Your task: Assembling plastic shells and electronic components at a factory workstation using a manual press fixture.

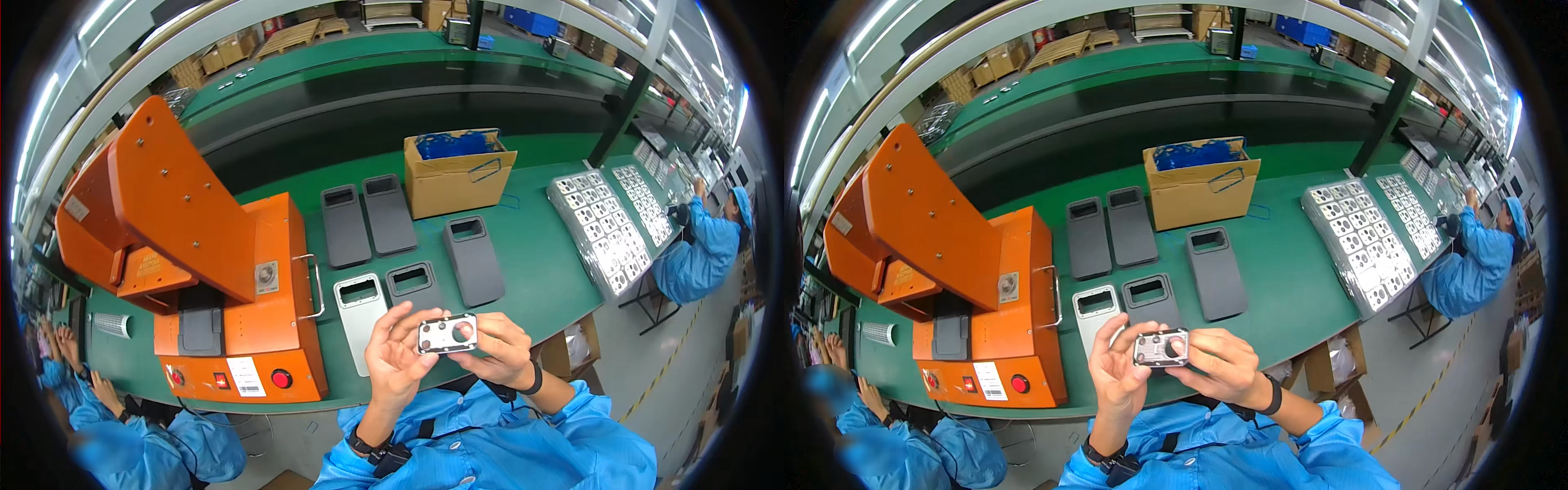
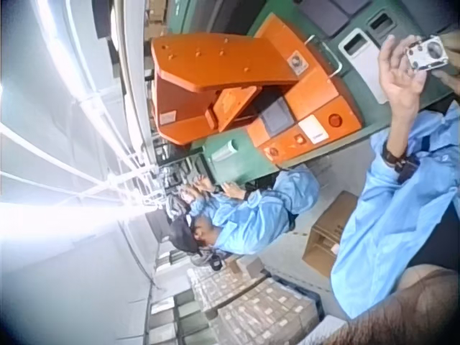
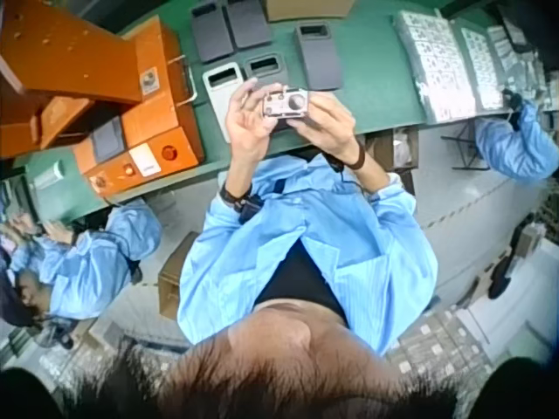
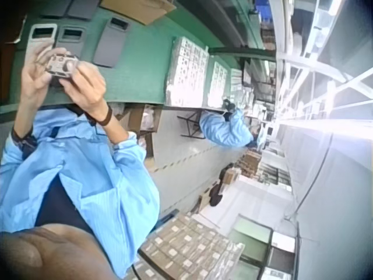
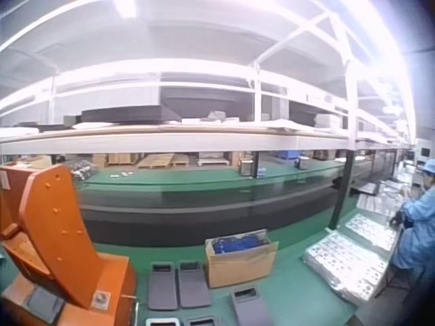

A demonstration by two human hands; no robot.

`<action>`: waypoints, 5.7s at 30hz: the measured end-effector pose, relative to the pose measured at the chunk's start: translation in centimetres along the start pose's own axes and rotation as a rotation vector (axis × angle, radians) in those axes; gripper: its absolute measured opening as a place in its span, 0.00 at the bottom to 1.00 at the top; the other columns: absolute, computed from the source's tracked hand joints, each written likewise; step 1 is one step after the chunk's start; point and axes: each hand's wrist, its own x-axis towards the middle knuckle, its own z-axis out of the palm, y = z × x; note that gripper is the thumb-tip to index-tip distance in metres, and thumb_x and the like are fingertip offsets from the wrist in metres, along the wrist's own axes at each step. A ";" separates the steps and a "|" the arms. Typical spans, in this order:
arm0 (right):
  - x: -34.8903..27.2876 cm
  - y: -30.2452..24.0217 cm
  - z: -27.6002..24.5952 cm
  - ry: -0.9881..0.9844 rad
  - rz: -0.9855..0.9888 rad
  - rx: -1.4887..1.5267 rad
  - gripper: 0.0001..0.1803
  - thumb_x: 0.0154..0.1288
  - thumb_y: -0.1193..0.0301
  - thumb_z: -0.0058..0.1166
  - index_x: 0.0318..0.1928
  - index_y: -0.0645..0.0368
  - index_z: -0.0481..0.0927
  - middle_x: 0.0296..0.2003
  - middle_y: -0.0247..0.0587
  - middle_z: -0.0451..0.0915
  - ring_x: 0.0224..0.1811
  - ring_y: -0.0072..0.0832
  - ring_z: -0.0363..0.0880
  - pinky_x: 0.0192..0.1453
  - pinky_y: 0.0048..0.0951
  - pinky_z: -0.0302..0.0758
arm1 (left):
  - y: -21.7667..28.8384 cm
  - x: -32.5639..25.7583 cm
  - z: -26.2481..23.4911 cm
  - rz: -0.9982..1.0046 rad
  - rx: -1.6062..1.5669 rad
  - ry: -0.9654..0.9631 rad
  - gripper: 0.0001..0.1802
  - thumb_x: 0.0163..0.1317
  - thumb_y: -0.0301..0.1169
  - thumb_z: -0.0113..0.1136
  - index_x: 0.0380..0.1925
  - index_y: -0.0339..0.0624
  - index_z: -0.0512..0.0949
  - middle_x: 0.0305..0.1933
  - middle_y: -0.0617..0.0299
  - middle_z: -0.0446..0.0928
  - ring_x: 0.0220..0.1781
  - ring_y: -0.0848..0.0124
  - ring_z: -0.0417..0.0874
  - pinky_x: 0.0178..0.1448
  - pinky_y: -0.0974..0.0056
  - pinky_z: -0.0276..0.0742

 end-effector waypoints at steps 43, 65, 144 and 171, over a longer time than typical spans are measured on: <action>-6.2 4.6 -4.8 0.016 0.404 0.071 0.27 0.37 0.66 0.79 0.42 0.60 0.84 0.36 0.39 0.82 0.34 0.32 0.80 0.37 0.27 0.76 | -4.3 4.5 3.3 0.027 2.127 0.111 0.32 0.52 0.34 0.71 0.56 0.29 0.74 0.68 0.30 0.60 0.64 0.41 0.69 0.65 0.52 0.70; -5.2 4.9 -3.3 0.202 0.847 1.349 0.38 0.55 0.45 0.65 0.55 0.64 0.76 0.64 0.51 0.66 0.67 0.39 0.68 0.70 0.42 0.66 | -2.9 2.2 6.9 0.238 1.425 -0.334 0.35 0.37 0.32 0.76 0.50 0.35 0.78 0.64 0.35 0.70 0.60 0.48 0.78 0.59 0.55 0.77; -5.8 3.7 -0.2 0.207 1.020 1.364 0.36 0.52 0.52 0.68 0.54 0.66 0.78 0.55 0.46 0.78 0.55 0.32 0.79 0.62 0.34 0.76 | -1.5 0.3 4.0 0.234 1.465 -0.349 0.30 0.39 0.35 0.77 0.48 0.42 0.84 0.64 0.34 0.69 0.60 0.46 0.79 0.57 0.55 0.80; -5.8 4.5 -0.8 0.136 0.873 1.404 0.36 0.54 0.50 0.69 0.54 0.66 0.78 0.61 0.56 0.72 0.63 0.41 0.73 0.67 0.43 0.69 | -1.7 0.3 3.8 0.214 1.457 -0.352 0.31 0.39 0.33 0.78 0.49 0.40 0.83 0.65 0.33 0.68 0.60 0.46 0.78 0.57 0.54 0.80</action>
